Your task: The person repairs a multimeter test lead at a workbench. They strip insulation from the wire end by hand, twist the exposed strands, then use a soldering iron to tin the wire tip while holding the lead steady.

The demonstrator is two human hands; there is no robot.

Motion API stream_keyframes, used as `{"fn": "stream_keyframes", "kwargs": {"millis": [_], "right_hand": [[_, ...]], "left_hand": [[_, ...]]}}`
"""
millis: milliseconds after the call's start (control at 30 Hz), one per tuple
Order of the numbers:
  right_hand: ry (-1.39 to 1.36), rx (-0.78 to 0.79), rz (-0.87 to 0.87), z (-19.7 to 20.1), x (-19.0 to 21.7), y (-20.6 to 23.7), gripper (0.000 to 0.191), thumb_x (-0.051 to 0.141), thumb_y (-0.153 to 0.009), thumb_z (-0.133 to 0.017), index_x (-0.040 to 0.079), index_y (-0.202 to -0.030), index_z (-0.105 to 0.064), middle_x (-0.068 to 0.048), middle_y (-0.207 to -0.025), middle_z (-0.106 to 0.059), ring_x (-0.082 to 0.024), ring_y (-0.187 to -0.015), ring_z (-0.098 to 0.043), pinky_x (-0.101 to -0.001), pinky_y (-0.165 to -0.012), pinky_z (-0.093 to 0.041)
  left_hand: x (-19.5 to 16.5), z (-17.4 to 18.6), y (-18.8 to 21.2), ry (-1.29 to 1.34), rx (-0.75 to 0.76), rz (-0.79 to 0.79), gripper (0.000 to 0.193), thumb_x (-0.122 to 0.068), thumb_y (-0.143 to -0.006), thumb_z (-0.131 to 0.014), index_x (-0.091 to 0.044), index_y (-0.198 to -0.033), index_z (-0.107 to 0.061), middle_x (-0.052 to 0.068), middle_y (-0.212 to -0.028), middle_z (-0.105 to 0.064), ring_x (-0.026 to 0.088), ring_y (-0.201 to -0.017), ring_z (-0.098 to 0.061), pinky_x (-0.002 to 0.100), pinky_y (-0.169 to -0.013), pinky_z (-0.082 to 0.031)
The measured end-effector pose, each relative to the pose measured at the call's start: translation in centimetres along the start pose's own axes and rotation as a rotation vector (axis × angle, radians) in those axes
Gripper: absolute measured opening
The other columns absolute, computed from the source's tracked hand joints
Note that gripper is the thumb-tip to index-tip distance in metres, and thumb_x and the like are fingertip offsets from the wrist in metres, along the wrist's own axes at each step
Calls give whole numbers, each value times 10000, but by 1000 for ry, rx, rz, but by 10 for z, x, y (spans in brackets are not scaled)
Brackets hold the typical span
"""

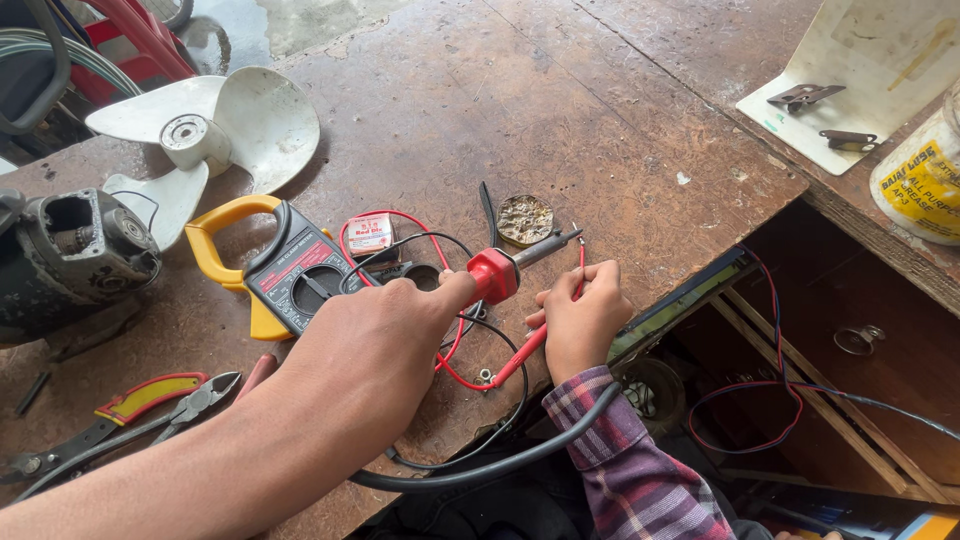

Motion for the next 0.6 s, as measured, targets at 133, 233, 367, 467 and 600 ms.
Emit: {"fn": "stream_keyframes", "kwargs": {"millis": [133,233,367,467,600], "right_hand": [[-3,-3,-14,0,0,2,105,11,-971,-563,-41,-916,-490,-164,-685,-695,-225,-456,-703,-320,-343,-554],[6,0,0,1,2,2,113,14,-979,-558,-41,-914,-485,-163,-679,-694,-224,-453,-701,-320,-341,-550],[0,-10,0,1,1,2,114,18,-980,-563,-34,-909,-490,-150,-677,-692,-220,-454,-703,-316,-347,-557],[-22,-16,25,2,-2,5,116,5,-981,-546,-44,-894,-485,-151,-664,-696,-215,-454,-707,-315,-348,-559],[13,-27,18,-9,-7,1,122,22,-988,-559,-27,-907,-481,-155,-658,-688,-219,-439,-690,-322,-335,-536]], "left_hand": [[-1,4,4,45,-27,-9,709,24,-812,-636,-196,-1427,-360,199,-821,-715,402,-821,-731,507,-655,-582],[-3,5,5,37,-27,-11,681,23,-817,-631,-172,-1415,-368,195,-825,-711,397,-827,-733,504,-654,-588],[1,0,1,47,-26,-6,662,13,-841,-610,-184,-1424,-365,188,-820,-708,397,-825,-737,506,-660,-585],[7,-6,-6,40,-79,-37,671,1,-831,-623,-185,-1427,-379,194,-818,-696,408,-823,-726,511,-648,-577],[16,-16,-10,25,-170,-109,742,-12,-807,-658,-134,-1477,-363,178,-858,-681,402,-820,-722,512,-633,-555]]}}
Point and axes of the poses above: each hand's wrist, its own y-axis away from the middle knuckle, its own z-axis out of the back of the hand, x = y × z, the point moved 7 cm from there along -y, towards the middle knuckle
